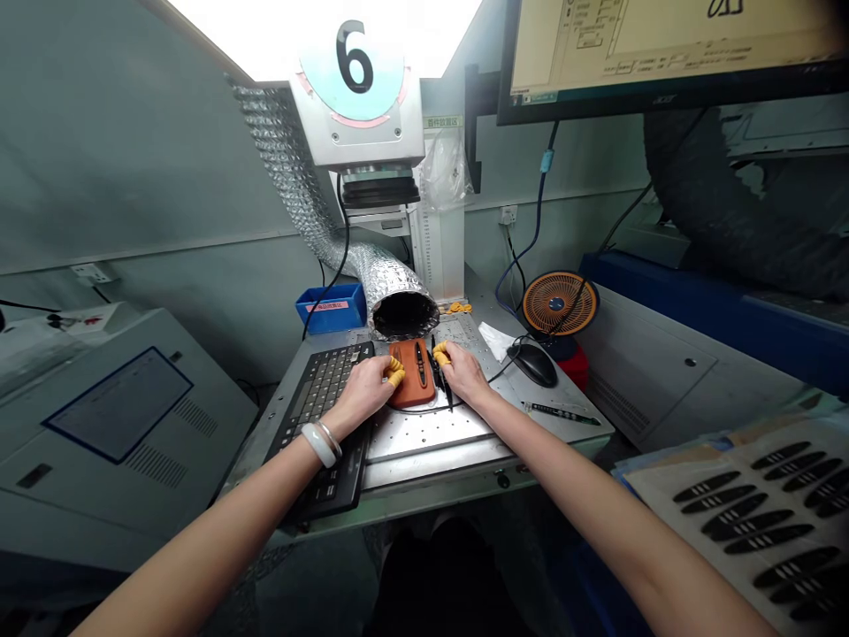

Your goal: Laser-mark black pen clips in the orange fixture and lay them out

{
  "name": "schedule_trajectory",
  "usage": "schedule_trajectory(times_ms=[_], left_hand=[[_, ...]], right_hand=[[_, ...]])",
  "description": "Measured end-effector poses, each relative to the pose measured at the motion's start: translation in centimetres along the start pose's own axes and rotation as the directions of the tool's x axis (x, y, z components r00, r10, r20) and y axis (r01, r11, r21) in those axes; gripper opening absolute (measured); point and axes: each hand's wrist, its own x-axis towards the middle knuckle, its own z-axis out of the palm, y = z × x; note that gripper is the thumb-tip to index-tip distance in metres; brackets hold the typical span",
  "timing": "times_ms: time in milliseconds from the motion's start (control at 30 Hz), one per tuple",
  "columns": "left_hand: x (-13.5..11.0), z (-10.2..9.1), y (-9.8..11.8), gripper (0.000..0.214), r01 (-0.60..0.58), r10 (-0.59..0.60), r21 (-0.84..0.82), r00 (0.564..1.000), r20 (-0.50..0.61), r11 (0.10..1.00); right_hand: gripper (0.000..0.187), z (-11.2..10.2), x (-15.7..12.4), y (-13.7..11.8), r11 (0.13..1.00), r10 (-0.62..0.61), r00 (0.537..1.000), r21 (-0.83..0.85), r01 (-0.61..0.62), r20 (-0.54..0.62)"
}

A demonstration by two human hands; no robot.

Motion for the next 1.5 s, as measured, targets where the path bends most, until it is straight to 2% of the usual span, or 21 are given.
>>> schedule_trajectory(times_ms=[700,1500], left_hand=[[2.1,1.1,-0.1,0.014,0.013,-0.013,-0.003,1.000,-0.010,1.000],[2.9,1.9,-0.6,0.011,0.029,-0.029,0.003,0.999,-0.021,1.000]], right_hand=[[0.013,0.1,-0.1,0.1,1.000,-0.016,1.000,-0.011,0.016,-0.012],[0.013,0.1,-0.1,0.0,0.996,0.026,0.998,-0.083,-0.021,0.060]])
